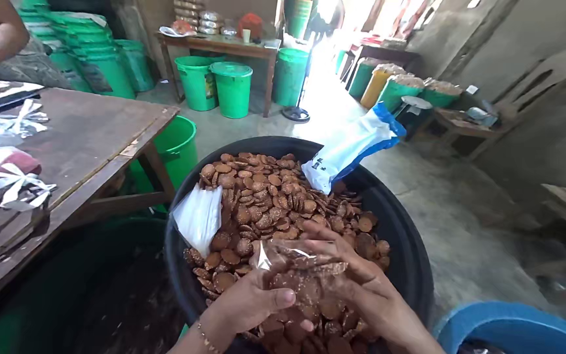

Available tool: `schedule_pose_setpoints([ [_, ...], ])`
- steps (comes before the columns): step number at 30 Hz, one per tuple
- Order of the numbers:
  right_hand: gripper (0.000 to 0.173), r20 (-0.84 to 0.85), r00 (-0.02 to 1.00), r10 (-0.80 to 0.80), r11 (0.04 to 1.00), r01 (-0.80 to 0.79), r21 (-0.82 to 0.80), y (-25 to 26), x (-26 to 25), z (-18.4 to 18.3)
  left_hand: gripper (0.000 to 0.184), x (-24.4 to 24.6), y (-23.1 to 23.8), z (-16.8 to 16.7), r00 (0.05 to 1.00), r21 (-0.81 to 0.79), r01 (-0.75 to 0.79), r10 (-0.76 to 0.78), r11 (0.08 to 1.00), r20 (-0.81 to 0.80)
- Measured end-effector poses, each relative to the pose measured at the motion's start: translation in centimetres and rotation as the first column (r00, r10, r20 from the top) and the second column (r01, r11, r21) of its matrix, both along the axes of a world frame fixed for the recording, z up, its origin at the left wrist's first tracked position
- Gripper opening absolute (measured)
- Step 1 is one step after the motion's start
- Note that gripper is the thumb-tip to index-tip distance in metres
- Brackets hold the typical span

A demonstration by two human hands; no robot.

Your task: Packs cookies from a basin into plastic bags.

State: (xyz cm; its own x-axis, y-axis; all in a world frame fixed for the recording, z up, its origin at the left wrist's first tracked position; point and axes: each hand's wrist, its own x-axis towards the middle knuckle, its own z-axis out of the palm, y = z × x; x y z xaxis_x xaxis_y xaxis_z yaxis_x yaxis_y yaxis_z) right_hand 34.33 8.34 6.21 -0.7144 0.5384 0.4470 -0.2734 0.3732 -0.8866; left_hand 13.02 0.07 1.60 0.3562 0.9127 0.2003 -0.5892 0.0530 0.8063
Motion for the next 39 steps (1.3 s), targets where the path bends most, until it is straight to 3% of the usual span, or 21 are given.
schedule_pose_setpoints([
  [2, 0.041, 0.136, 0.988, 0.067, 0.991, -0.081, 0.106, 0.6, 0.9, 1.3, 0.039, -0.4, -0.4, 0.1, 0.997, 0.01, 0.02, -0.019, 1.0, -0.081],
  [6, 0.024, 0.114, 0.966, -0.232, 0.963, 0.211, 0.169, -0.1, 0.7, 1.6, 0.039, -0.9, -0.7, 0.3, 0.96, 0.044, 0.138, -0.123, 0.989, -0.253],
  [11, 0.021, 0.135, 0.935, -0.328, 0.941, 0.31, 0.14, -0.9, 0.3, 1.4, 0.047, 0.7, -0.8, 0.9, 0.984, 0.056, -0.138, 0.143, 0.989, -0.105],
  [13, 0.018, 0.108, 0.922, -0.372, 0.924, 0.357, 0.135, -1.3, -0.1, 1.4, 0.04, 1.0, -1.1, 1.0, 0.975, 0.031, -0.177, 0.18, 0.984, -0.132],
  [15, 0.021, 0.102, 0.939, -0.33, 0.937, 0.312, 0.155, -1.4, -0.3, 1.0, 0.033, 1.0, -1.3, 1.3, 0.951, 0.023, -0.147, 0.148, 0.989, -0.273],
  [17, 0.025, 0.126, 0.955, -0.269, 0.956, 0.249, 0.154, -1.5, -0.1, 1.1, 0.032, 0.6, -1.3, 0.9, 0.931, 0.033, -0.017, 0.028, 0.999, -0.364],
  [19, 0.025, 0.123, 0.942, -0.313, 0.946, 0.298, 0.126, -1.6, 0.1, 1.4, 0.028, 0.6, -1.3, -0.2, 0.972, 0.017, 0.095, -0.089, 0.995, -0.216],
  [21, 0.022, 0.095, 0.939, -0.331, 0.943, 0.326, 0.066, -1.7, 0.4, 1.3, 0.041, 0.8, -1.2, -0.8, 0.989, -0.021, 0.143, -0.142, 0.989, 0.035],
  [24, 0.009, 0.047, 0.971, -0.235, 0.969, 0.23, 0.09, -2.0, 0.9, 0.4, 0.058, 0.9, -0.6, -0.7, 0.923, -0.024, 0.154, -0.135, 0.988, 0.36],
  [27, 0.025, 0.09, 0.969, -0.23, 0.952, 0.205, 0.228, -2.6, 1.5, 0.4, 0.062, 1.4, -0.6, -0.7, 0.871, -0.01, 0.092, -0.076, 0.996, 0.486],
  [30, 0.034, 0.197, 0.937, -0.29, 0.906, 0.203, 0.37, -3.1, 1.9, 0.7, 0.059, 1.6, -1.4, -1.9, 0.879, 0.046, 0.125, -0.132, 0.991, 0.458],
  [32, 0.035, 0.274, 0.91, -0.312, 0.887, 0.176, 0.427, -3.2, 2.2, 0.9, 0.044, 1.8, -2.4, -1.7, 0.938, -0.124, 0.104, -0.056, 0.987, 0.343],
  [34, 0.036, 0.304, 0.895, -0.326, 0.866, 0.154, 0.476, -3.0, 2.7, 1.3, 0.065, 2.1, -2.3, -1.0, 0.973, -0.151, 0.084, -0.048, 0.985, 0.227],
  [35, 0.036, 0.294, 0.9, -0.321, 0.86, 0.146, 0.49, -2.7, 3.0, 1.3, 0.066, 2.5, -2.3, -0.8, 0.979, -0.181, 0.047, -0.01, 0.982, 0.202],
  [37, 0.036, 0.264, 0.915, -0.306, 0.859, 0.145, 0.491, -2.4, 3.6, 1.4, 0.044, 3.1, -2.4, -0.6, 0.98, -0.257, -0.016, 0.066, 0.966, 0.186],
  [39, 0.038, 0.243, 0.918, -0.313, 0.867, 0.171, 0.468, -2.4, 3.6, 1.1, 0.035, 3.7, -2.1, -0.7, 0.973, -0.295, -0.004, 0.071, 0.956, 0.217],
])
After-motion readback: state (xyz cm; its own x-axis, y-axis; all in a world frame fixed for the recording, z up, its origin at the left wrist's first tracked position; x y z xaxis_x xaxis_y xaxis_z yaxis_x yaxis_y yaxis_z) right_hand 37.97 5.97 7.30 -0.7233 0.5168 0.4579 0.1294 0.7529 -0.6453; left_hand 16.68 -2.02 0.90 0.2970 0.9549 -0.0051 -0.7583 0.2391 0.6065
